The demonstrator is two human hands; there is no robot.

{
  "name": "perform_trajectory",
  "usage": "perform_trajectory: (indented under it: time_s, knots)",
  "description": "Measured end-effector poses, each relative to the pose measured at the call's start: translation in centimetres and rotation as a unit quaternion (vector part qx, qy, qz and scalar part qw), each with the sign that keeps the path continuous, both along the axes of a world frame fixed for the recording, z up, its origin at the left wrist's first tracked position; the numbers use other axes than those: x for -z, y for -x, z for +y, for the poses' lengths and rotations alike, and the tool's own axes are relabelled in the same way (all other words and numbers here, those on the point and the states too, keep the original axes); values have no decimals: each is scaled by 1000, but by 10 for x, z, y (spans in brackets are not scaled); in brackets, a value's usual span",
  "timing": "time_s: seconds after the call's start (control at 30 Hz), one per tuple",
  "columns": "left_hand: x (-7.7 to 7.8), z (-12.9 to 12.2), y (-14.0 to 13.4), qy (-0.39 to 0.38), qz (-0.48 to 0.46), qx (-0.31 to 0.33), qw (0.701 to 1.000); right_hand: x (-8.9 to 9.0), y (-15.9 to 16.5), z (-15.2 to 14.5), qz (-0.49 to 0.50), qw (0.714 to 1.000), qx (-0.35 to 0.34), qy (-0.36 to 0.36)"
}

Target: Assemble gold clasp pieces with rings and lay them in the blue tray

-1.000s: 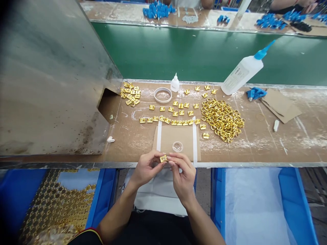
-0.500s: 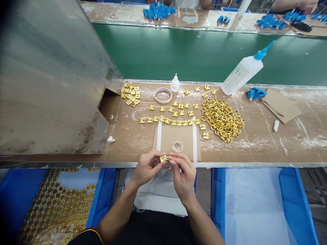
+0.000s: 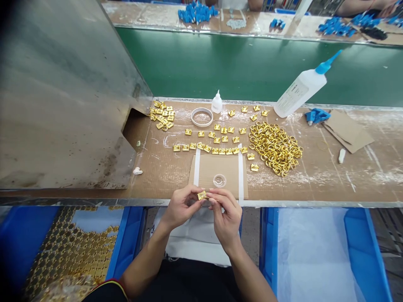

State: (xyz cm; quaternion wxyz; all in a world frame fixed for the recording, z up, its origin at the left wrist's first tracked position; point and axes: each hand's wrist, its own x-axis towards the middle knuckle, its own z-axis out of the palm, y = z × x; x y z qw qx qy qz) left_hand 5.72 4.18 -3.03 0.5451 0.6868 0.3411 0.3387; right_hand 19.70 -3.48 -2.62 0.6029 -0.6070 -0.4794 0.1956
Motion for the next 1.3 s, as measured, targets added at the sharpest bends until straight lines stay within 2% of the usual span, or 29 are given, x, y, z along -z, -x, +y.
perform_trajectory:
  time_s: [1.3]
  knots:
    - [0,-1,1,-10,15,3,1000,-5,2,3,25,999,14,-25]
